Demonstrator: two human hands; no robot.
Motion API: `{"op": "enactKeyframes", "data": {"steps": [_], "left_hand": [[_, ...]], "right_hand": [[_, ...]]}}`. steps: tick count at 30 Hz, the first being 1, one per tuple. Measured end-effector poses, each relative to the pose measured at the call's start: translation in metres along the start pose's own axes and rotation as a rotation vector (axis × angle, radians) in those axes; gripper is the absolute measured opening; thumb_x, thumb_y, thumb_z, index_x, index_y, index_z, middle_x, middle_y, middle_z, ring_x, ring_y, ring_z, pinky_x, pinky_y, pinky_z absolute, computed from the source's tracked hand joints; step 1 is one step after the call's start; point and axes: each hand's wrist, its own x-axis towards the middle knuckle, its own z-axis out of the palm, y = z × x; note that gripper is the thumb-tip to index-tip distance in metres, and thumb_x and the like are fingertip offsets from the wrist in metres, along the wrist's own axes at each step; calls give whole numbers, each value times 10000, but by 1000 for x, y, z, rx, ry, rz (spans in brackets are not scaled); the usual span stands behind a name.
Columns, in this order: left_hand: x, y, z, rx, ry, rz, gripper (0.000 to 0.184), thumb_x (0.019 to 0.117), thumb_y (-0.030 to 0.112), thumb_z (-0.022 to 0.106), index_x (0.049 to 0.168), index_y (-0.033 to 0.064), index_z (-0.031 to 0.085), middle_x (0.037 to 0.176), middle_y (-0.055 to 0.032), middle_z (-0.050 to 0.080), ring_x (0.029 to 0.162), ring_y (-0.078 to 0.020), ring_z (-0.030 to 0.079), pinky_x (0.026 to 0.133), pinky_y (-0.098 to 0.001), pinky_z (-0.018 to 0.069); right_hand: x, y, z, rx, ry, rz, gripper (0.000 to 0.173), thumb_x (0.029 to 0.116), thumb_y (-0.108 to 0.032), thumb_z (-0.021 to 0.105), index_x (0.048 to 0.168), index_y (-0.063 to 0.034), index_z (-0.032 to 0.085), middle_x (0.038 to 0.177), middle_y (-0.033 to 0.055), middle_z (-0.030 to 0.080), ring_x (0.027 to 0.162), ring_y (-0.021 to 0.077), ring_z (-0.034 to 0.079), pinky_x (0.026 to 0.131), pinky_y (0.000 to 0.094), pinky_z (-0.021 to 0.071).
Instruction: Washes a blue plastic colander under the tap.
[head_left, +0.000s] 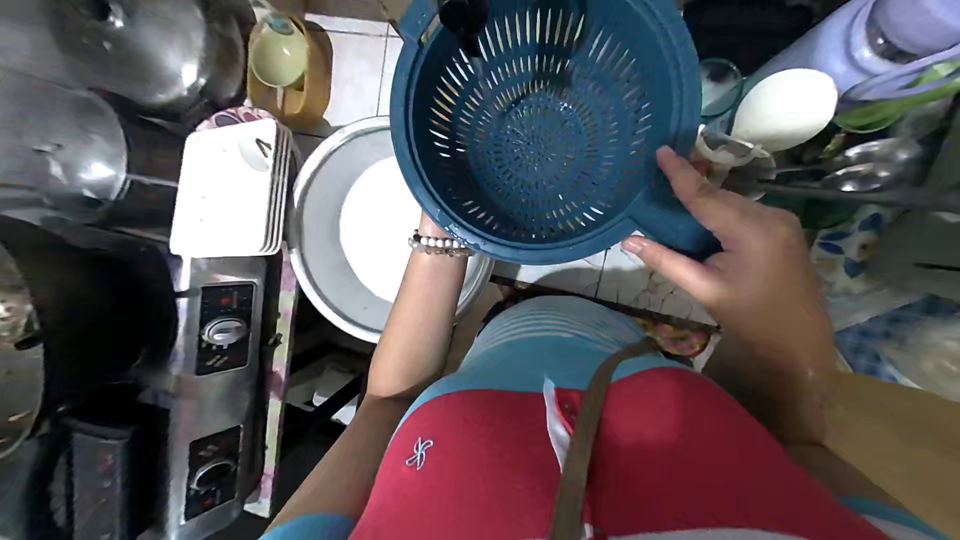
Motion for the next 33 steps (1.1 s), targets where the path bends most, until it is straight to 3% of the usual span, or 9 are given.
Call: {"op": "enactKeyframes", "data": {"steps": [1,4,8,17,24,33], "left_hand": [[-1,-2,0,-180,-73,41,322,1124,131,214,1149,89,532,906,11,615,791,-12,586,765,-179,514],[-1,-5,3,-572,-252,40,508,1121,349,125,1083,154,593,899,13,691,853,-57,673,776,-245,571],[4,-1,5,-589,-225,-30,615,1096,475,51,1111,170,586,913,10,699,855,-72,676,769,-264,576],[4,1,8,-622,-306,-30,617,1094,465,46,1083,173,589,906,12,694,845,-68,670,762,-258,570],[3,-2,14,-670,-321,40,573,1105,442,105,1091,168,608,921,-8,708,871,-96,692,779,-282,583],[1,-4,9,-708,-349,-49,623,1089,489,59,1107,171,595,941,-11,702,891,-103,684,789,-287,577]], "right_hand": [[0,-1,0,-6,5,5,625,970,-324,660,1485,-1,519,1180,217,718,1035,286,702,872,392,554],[-1,-4,0,-2,17,21,635,967,-342,665,1492,-18,518,1201,212,714,1058,277,698,891,385,550],[-1,-6,0,8,21,29,636,965,-344,669,1494,-25,519,1207,208,713,1075,269,696,906,382,547],[-4,-10,-2,-14,22,27,635,968,-345,658,1492,-15,517,1178,218,717,1048,278,696,890,375,544],[-2,-13,-7,-59,-9,22,647,972,-361,643,1497,-8,508,1166,234,716,1022,326,703,849,435,554],[-2,-16,-7,-100,-8,-8,646,978,-367,634,1496,-3,508,1143,238,720,1010,348,705,839,464,555]]}}
